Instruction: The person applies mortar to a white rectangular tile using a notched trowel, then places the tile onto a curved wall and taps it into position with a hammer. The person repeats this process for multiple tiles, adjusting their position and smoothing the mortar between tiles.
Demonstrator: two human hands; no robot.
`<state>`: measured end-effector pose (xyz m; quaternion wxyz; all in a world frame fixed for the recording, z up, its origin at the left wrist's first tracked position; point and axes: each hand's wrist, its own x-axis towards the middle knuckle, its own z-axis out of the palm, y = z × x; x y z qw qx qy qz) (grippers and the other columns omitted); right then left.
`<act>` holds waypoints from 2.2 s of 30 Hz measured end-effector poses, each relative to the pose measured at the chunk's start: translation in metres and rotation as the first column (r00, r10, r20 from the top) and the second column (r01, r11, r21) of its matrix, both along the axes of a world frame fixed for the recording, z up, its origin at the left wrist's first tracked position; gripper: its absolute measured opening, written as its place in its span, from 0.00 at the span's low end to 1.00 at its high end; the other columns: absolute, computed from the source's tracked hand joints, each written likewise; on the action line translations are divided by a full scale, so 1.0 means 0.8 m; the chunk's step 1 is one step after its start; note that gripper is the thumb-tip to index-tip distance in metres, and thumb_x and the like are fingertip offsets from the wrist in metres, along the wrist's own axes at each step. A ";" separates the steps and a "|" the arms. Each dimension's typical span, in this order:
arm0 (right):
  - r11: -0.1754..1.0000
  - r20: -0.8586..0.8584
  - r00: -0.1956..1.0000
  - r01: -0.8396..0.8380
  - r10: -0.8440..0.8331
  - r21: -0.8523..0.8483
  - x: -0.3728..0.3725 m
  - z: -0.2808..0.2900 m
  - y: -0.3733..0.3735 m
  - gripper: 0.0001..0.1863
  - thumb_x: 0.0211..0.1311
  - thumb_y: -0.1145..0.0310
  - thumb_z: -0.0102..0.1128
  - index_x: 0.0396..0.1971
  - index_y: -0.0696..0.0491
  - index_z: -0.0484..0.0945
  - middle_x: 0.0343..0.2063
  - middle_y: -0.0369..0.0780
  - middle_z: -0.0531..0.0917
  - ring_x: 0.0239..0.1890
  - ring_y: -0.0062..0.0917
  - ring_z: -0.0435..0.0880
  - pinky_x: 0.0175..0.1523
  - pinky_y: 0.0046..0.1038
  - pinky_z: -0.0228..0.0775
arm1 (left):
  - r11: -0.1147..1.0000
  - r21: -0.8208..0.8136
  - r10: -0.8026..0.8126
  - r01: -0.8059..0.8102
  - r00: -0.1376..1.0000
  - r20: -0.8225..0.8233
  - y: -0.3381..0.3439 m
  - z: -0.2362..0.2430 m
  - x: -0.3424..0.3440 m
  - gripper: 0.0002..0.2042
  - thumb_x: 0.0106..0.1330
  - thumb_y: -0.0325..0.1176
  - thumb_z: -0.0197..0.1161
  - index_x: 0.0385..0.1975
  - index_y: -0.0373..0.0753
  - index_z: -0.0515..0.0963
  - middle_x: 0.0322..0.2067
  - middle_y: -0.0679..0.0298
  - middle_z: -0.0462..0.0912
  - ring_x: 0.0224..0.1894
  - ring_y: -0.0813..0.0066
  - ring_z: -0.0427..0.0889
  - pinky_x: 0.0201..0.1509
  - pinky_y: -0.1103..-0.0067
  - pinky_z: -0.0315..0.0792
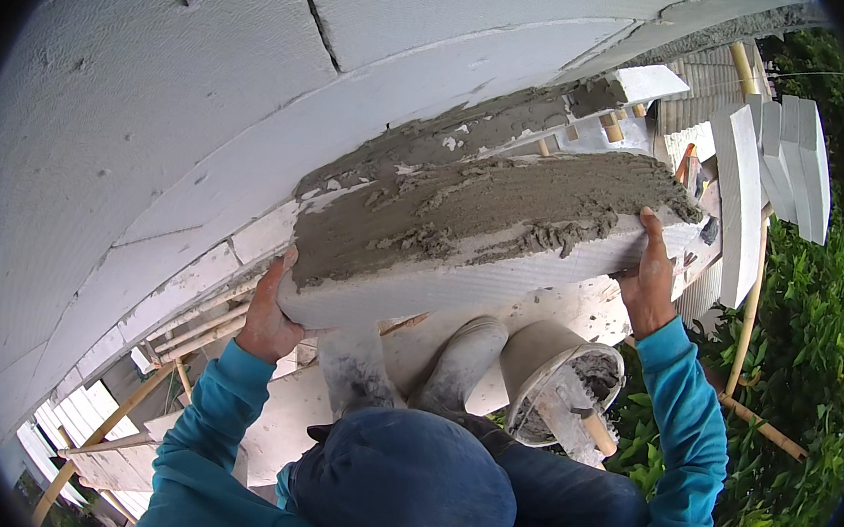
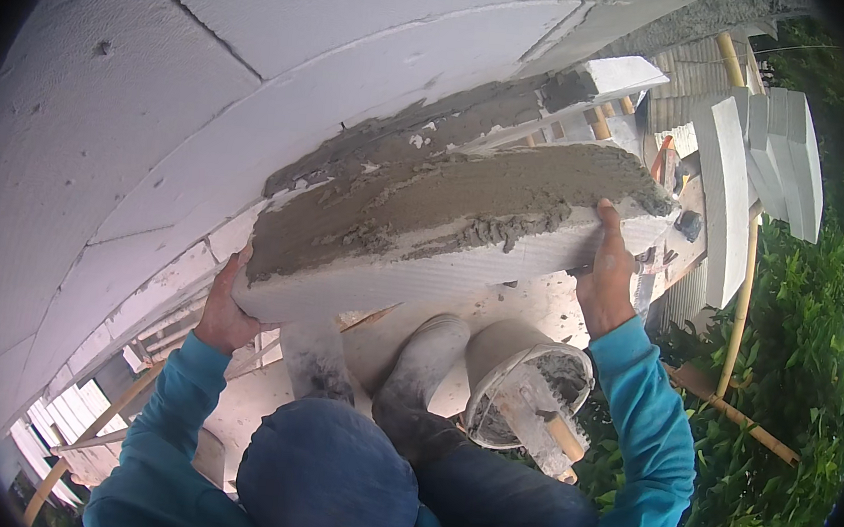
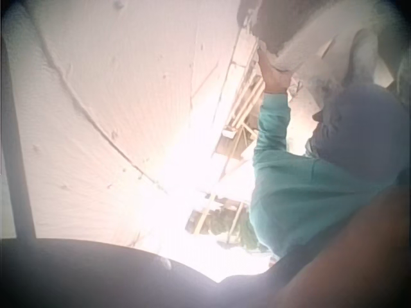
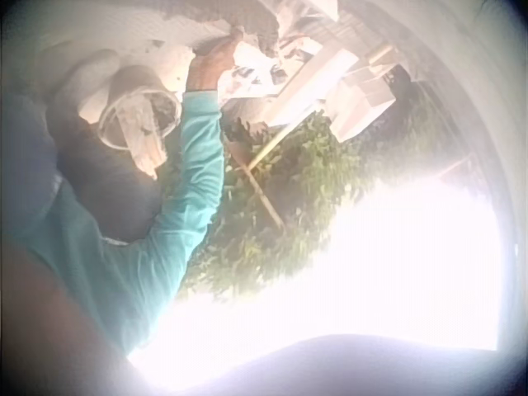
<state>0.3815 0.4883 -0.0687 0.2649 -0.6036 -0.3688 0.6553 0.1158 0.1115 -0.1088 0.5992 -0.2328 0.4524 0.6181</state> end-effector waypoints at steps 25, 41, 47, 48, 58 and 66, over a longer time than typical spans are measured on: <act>0.979 0.617 0.762 0.110 -0.193 0.170 -0.219 -0.191 0.103 0.57 0.39 0.50 0.74 0.59 0.70 0.49 0.58 0.57 0.66 0.58 0.48 0.71 0.64 0.36 0.64 | 0.980 -0.078 0.186 -0.181 0.981 0.054 0.048 -0.148 -0.051 0.28 0.69 0.55 0.38 0.60 0.43 0.65 0.59 0.57 0.69 0.62 0.56 0.67 0.66 0.53 0.57; 0.953 0.650 0.716 0.075 -0.256 0.294 -0.256 -0.185 0.136 0.56 0.37 0.48 0.75 0.54 0.72 0.52 0.54 0.59 0.68 0.56 0.46 0.73 0.60 0.35 0.68 | 0.996 -0.083 0.019 -0.029 0.993 -0.118 0.082 -0.148 -0.068 0.31 0.69 0.63 0.28 0.60 0.49 0.63 0.56 0.62 0.71 0.55 0.61 0.72 0.56 0.64 0.71; 0.953 0.655 0.724 0.010 -0.216 0.303 -0.258 -0.186 0.135 0.58 0.37 0.45 0.74 0.55 0.74 0.51 0.54 0.60 0.68 0.57 0.45 0.72 0.61 0.34 0.66 | 0.994 -0.088 -0.076 0.057 0.970 -0.231 0.074 -0.159 -0.067 0.43 0.62 0.73 0.27 0.59 0.40 0.65 0.46 0.55 0.77 0.46 0.60 0.79 0.52 0.63 0.75; 0.950 0.648 0.729 0.011 -0.221 0.312 -0.253 -0.191 0.139 0.58 0.37 0.44 0.74 0.55 0.74 0.51 0.54 0.60 0.68 0.58 0.46 0.72 0.62 0.35 0.66 | 0.995 -0.074 -0.081 0.065 0.969 -0.235 0.073 -0.166 -0.065 0.45 0.61 0.75 0.27 0.59 0.39 0.65 0.45 0.55 0.77 0.45 0.60 0.79 0.52 0.63 0.76; 0.907 0.229 0.940 0.146 -0.251 0.396 -0.223 -0.244 0.066 0.56 0.47 0.38 0.65 0.63 0.70 0.55 0.62 0.58 0.62 0.66 0.47 0.61 0.69 0.36 0.53 | 0.968 -0.184 -0.242 0.171 0.836 -0.492 0.073 -0.161 -0.049 0.32 0.60 0.57 0.63 0.52 0.34 0.70 0.34 0.56 0.80 0.31 0.70 0.81 0.37 0.75 0.81; 0.920 -0.101 0.949 0.313 -0.297 0.235 -0.249 -0.260 0.012 0.57 0.50 0.39 0.63 0.67 0.66 0.48 0.66 0.56 0.56 0.69 0.43 0.54 0.71 0.32 0.47 | 0.933 -0.286 -0.341 0.218 0.788 -0.513 0.092 -0.139 -0.040 0.29 0.61 0.53 0.63 0.50 0.33 0.71 0.28 0.58 0.79 0.27 0.72 0.81 0.32 0.76 0.80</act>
